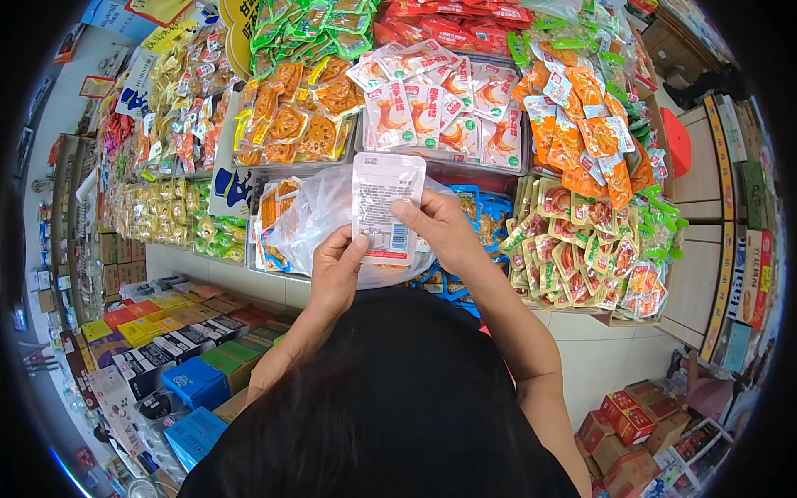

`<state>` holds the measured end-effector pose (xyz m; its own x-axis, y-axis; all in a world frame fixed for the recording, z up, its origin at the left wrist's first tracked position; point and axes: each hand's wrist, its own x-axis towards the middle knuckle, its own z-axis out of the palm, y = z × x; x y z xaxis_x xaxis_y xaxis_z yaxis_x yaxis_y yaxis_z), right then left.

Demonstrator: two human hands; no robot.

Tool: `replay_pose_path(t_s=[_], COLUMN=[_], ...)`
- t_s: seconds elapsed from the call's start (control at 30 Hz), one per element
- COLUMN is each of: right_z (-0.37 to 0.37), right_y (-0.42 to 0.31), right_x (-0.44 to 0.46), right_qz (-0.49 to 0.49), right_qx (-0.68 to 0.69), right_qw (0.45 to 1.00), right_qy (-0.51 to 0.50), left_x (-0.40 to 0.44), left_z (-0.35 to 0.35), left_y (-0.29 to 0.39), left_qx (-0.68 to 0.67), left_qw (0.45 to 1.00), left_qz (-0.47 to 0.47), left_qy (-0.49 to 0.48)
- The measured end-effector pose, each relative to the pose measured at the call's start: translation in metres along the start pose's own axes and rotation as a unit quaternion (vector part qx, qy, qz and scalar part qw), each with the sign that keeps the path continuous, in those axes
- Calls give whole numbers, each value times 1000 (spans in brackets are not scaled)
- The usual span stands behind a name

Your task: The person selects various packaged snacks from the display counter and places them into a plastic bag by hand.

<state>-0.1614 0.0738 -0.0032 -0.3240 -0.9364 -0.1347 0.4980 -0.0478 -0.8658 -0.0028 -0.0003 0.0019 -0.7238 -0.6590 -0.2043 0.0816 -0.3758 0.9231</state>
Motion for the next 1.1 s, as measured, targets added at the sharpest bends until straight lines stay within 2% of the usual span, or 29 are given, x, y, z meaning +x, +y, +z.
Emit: replay_pose_path(t_s=[1.1], right_z=[3], right_y=[-1], right_x=[0], right_qz=[18], right_qx=[-5], right_qw=[999], right_qy=[37], left_x=[1], left_z=[1], left_y=[0], left_qx=[-7], left_qw=[1000], left_qz=[-11], left_qy=[-16])
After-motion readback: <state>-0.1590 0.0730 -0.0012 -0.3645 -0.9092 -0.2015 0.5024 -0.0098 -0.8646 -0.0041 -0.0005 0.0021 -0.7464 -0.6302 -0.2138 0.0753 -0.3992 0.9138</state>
